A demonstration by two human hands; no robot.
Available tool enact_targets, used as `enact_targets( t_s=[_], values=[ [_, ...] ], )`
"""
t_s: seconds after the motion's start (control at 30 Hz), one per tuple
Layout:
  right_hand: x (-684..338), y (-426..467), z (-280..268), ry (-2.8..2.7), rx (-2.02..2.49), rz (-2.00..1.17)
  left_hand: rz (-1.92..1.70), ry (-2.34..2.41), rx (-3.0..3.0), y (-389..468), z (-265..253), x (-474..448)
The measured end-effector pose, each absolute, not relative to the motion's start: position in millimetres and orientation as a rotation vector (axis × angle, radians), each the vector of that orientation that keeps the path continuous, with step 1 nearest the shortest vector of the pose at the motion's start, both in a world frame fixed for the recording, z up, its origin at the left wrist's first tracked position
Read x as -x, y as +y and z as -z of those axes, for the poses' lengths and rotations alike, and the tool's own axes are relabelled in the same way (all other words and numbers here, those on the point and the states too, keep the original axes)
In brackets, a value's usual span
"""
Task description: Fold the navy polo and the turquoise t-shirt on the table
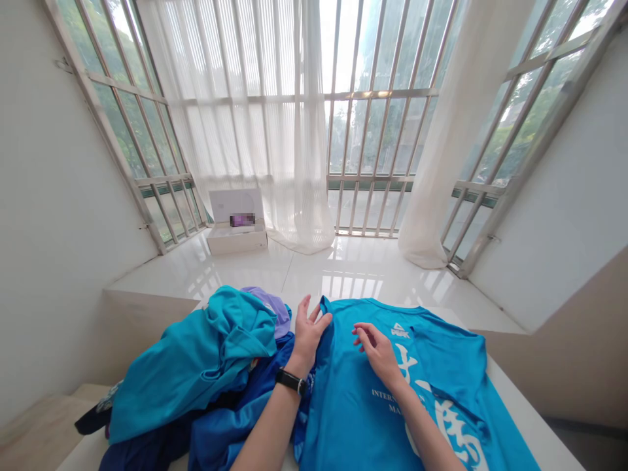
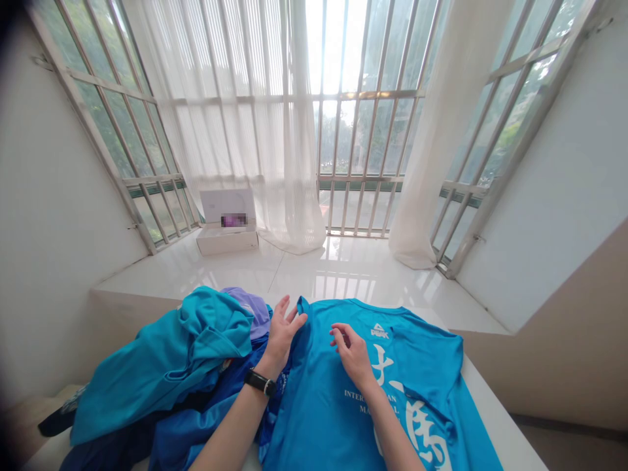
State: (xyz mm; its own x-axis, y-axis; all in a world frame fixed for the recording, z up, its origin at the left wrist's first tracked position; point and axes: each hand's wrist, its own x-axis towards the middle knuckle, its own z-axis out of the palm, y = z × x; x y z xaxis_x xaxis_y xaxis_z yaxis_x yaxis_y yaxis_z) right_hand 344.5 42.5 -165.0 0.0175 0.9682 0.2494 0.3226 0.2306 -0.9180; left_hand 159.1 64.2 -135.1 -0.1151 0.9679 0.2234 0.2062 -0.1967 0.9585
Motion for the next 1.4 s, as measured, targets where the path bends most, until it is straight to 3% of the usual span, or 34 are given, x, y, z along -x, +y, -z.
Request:
enact_targets(
  t_s=[0.13, 0.57, 0.8, 1.1, 1.27, 1.4],
  values=[
    [-346.8, 42.3, 169.9, -1.486, 1.26, -0.896, -0.993, 1.435, -1.772, 62.4, 144.6, -162.5],
    [-343.1, 39.4, 164.2, -1.529, 1.268, -0.889, -0.437, 1.854, -2.163, 44.3, 131.8, -151.6],
    [-336.6, 28.2, 158.0, -1.671, 1.201, -0.873, -0.488, 1.829, -2.203, 38.2, 125.3, -158.8],
    [-336.0, 33.9, 156.8, -1.528, 1.19, -1.026, -1.126, 1.106, -1.976, 29.8, 121.9, -181.5],
    [-341.1, 38.1, 156.4, -1.333, 1.257, -1.018, -1.116, 1.012, -1.96, 28.6, 130.5, -180.4],
    [-345.6, 39.6, 161.6, -1.206, 1.311, -0.917, -0.75, 1.22, -2.121, 29.3, 148.4, -173.6]
  ],
)
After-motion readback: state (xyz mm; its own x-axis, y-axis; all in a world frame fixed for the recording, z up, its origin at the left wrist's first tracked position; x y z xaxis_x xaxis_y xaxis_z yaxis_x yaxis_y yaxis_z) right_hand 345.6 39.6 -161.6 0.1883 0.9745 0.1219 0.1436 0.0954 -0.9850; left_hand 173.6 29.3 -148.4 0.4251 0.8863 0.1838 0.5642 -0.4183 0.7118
